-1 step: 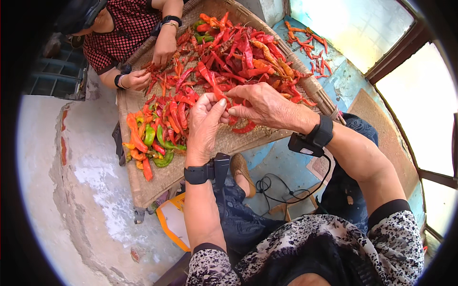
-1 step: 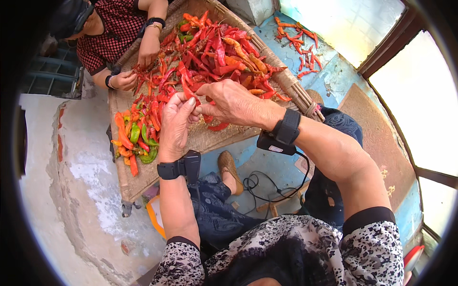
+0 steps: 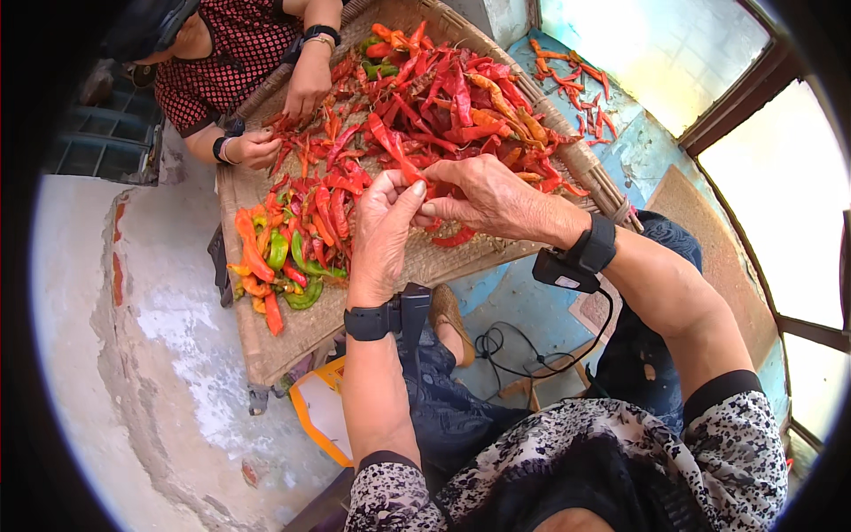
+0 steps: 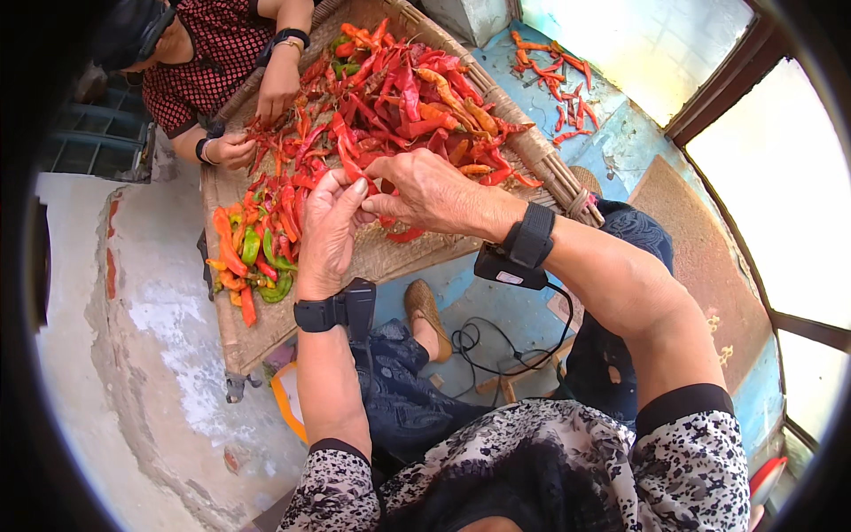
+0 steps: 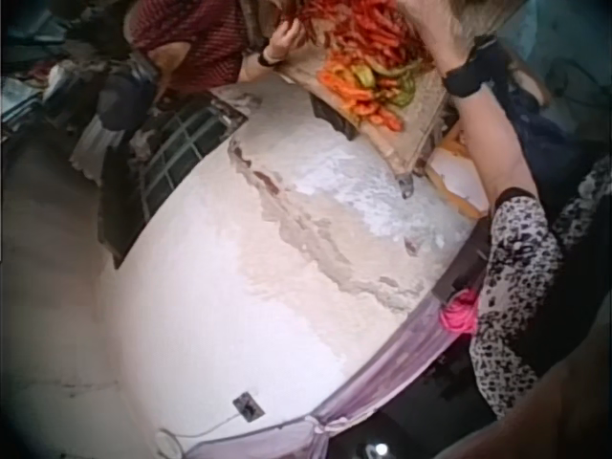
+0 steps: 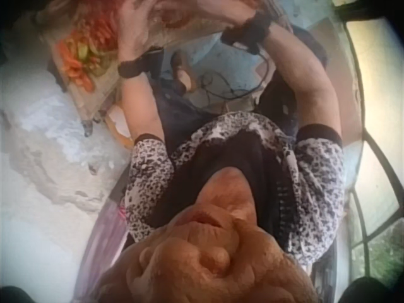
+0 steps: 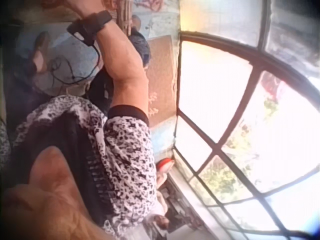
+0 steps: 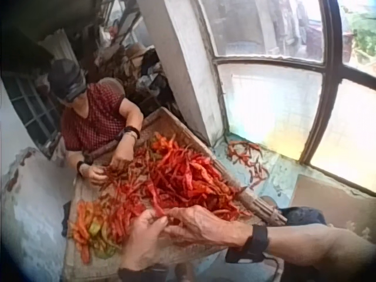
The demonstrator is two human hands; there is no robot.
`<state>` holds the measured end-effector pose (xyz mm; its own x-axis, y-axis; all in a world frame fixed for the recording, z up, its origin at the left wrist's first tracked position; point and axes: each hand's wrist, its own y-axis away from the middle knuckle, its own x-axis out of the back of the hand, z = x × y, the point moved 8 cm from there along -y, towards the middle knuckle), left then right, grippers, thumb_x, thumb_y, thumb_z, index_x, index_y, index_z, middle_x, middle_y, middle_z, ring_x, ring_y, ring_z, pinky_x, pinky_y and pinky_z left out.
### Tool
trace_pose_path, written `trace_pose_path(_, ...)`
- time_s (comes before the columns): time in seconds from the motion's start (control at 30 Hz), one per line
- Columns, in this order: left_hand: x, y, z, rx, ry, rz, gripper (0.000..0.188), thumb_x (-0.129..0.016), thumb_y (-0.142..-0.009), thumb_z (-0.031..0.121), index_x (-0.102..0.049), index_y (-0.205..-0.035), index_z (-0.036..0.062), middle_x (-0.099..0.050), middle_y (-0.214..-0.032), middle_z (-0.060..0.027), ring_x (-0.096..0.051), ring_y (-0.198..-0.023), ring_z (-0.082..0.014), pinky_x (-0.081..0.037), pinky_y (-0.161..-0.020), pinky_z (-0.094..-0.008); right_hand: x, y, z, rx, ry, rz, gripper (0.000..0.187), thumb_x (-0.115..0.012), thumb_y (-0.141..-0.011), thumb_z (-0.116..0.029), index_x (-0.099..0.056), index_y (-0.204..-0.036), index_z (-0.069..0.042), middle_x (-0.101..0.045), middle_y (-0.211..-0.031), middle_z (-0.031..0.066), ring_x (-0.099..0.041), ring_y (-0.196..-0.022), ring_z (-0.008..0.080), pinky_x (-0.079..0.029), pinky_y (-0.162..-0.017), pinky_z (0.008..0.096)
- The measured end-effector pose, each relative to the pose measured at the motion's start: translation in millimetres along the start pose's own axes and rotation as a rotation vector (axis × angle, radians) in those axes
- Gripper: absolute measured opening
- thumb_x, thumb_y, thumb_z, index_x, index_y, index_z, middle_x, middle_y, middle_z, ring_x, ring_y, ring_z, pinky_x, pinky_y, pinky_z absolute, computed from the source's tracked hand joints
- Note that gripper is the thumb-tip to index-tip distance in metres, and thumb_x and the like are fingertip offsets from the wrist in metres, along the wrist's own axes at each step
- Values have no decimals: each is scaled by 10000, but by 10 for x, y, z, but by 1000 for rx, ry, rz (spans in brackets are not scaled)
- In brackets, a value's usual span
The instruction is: The person sorts through a pile of peppers on a tray, breaking them open by hand to release the seeds and pulling off the stems.
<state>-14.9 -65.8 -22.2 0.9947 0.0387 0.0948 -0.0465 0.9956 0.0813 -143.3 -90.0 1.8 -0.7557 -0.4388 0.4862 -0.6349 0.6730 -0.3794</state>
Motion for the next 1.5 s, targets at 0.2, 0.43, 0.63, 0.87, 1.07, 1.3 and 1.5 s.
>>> trace_pose_path(0.2, 110, 5, -67, 53, 98, 31, 210, -611, -944, 220, -612, -1023, 25, -630, -861, -12, -585, -736, -71, -471, -646, -212, 200, -127, -24, -12, 135, 119, 167, -659, -805, -105, -586, -832, 42, -607, -700, 236, -629, -696, 407, -505, -605, 448)
trace_pose_path(0.43, -61, 109, -168, -354, -1013, 38, 325, -671, -773, 143, -598, -1035, -34, -616, -962, -200, -603, -879, -352, -494, -762, -406, 730, -195, 50, 37, 602, 346, 168, -617, -843, -156, -566, -930, -22, -612, -713, 172, -630, -698, 371, -506, -616, 460)
trace_pose_path(0.63, -288, 28, -144, -272, -811, -31, 324, -655, -777, 97, -606, -1075, -22, -601, -916, -135, -595, -751, -234, -491, -708, -349, 682, -110, -100, 75, 601, 360, 134, -602, -858, -150, -576, -936, -44, -598, -842, 141, -623, -769, 352, -516, -641, 441)
trace_pose_path(0.87, 160, 83, 325, -484, -1013, 302, 224, -630, -842, 66, -620, -1060, 14, -601, -971, -141, -618, -828, -255, -494, -744, -360, 600, -126, -162, 96, 571, 323, 99, -588, -847, -104, -586, -925, -43, -596, -838, 126, -628, -795, 330, -525, -645, 417)
trace_pose_path(1.07, 821, 132, 250, -110, -1535, 609, 484, -729, -779, 268, -587, -1202, 78, -575, -1192, -169, -525, -1064, -372, -442, -909, -433, 496, -90, -133, 137, 604, 236, 110, -589, -814, -76, -581, -909, -20, -591, -855, 125, -629, -806, 324, -532, -642, 407)
trace_pose_path(1.3, 521, 202, 404, -371, -1345, 420, 219, -636, -807, 91, -610, -1021, 53, -619, -945, -158, -571, -951, -355, -475, -816, -445, 344, -56, -218, 176, 559, 131, 97, -605, -815, -58, -572, -905, -45, -546, -785, 104, -606, -730, 294, -506, -590, 393)
trace_pose_path(1.5, 332, 208, 267, -105, -914, 297, 152, -631, -868, 105, -608, -1002, 37, -620, -793, -60, -573, -675, -122, -475, -651, -269, 94, 8, -171, 158, 333, 34, 130, -623, -793, -80, -571, -897, -21, -593, -755, 151, -637, -694, 347, -517, -580, 421)
